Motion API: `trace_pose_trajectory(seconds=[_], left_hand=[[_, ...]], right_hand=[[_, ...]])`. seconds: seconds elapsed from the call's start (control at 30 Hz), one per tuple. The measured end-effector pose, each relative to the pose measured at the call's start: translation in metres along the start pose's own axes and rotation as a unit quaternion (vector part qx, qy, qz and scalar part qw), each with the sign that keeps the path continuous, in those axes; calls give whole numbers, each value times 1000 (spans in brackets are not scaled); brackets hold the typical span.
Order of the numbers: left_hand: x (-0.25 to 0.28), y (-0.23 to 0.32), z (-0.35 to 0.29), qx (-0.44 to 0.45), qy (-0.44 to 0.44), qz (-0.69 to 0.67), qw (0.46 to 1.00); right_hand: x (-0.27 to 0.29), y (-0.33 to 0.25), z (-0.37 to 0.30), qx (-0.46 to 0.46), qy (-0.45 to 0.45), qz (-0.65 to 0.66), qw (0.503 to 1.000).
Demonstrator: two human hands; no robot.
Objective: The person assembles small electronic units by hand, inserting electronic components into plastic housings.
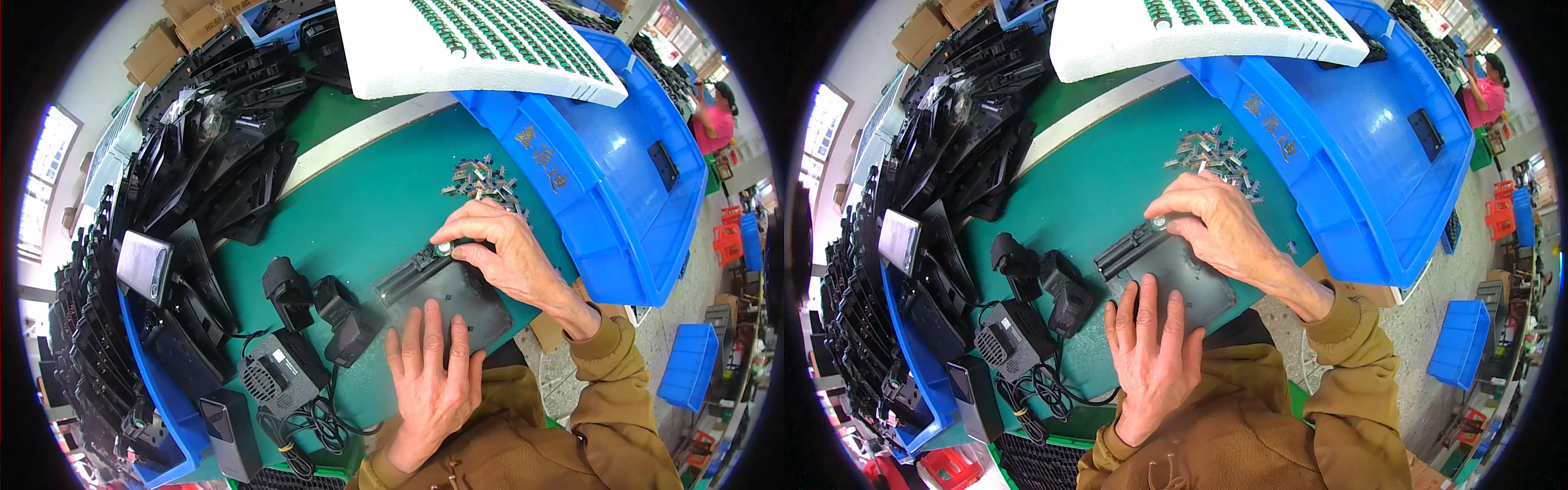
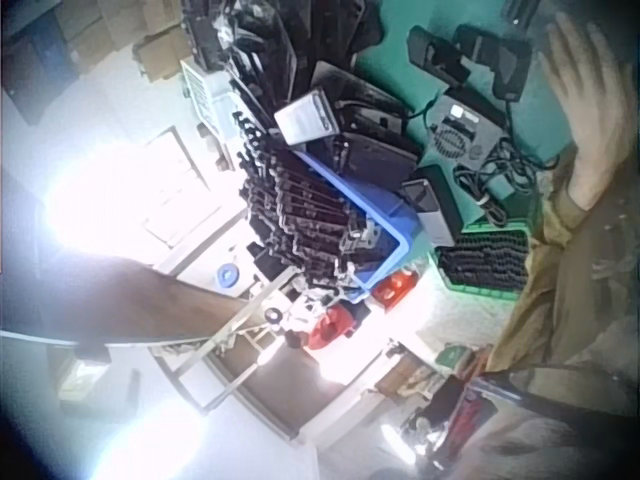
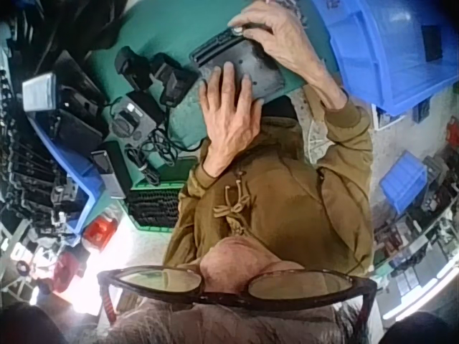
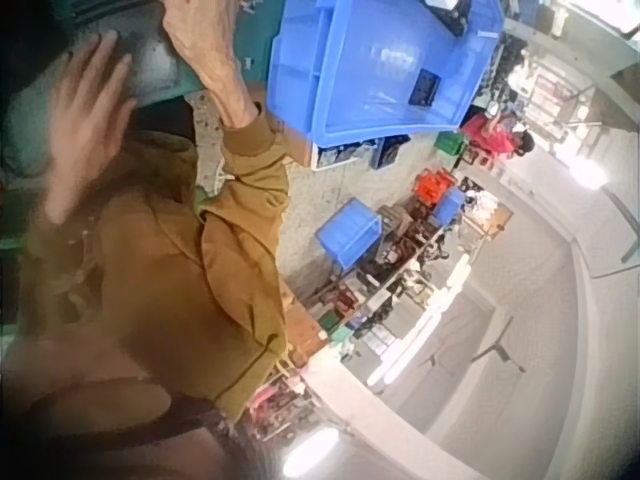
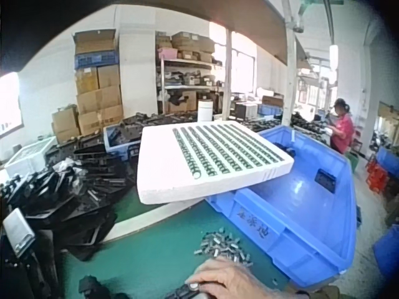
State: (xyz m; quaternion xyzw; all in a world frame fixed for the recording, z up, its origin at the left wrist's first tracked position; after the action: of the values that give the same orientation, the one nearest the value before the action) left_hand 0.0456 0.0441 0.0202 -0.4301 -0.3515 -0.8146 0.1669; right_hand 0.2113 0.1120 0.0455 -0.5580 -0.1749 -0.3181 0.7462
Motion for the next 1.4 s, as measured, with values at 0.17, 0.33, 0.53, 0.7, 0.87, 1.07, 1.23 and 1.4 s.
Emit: trace_pose_trajectory(seconds=[0.17,0.33,0.53,0.7,0.87,1.07,1.23,1.4], left_hand=[[-1,-2,-1,4,-3,4,1000],[-1,-1,-1,5,-1,4,1000],[-1,-1,-1,3,1,2,1000],[0,0,0,2,2,4,1000],[-1,-1,-1,2,3,7,1000],[-1,1,0,-7,3,7,1000],[0,-1,-1,2,9,15,1000],[0,1,-1,-4,17,14,1000]], right_hand=[[-4,5,3,-74,-27,47,996],[-4,8,5,-74,-45,29,996],[1,6,8,-64,-33,18,997],[3,8,7,-82,-20,87,993],[5,7,7,-77,-7,71,994],[0,3,3,-2,-7,2,1000],[20,-5,1,38,45,-50,997],[55,22,-25,-72,107,-47,991]])
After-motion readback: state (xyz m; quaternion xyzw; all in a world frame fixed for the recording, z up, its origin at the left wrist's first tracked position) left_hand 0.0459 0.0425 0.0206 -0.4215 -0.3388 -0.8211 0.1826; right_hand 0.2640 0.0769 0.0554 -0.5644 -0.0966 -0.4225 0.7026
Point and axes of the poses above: each hand's wrist, its own z-axis towards the middle knuckle, its own x-axis out of the back of the hand, y = z × x, the point moved 6 cm from there along z, towards the middle knuckle, and after that the axes turned 5 degrees about y, right-handed, at the moved point
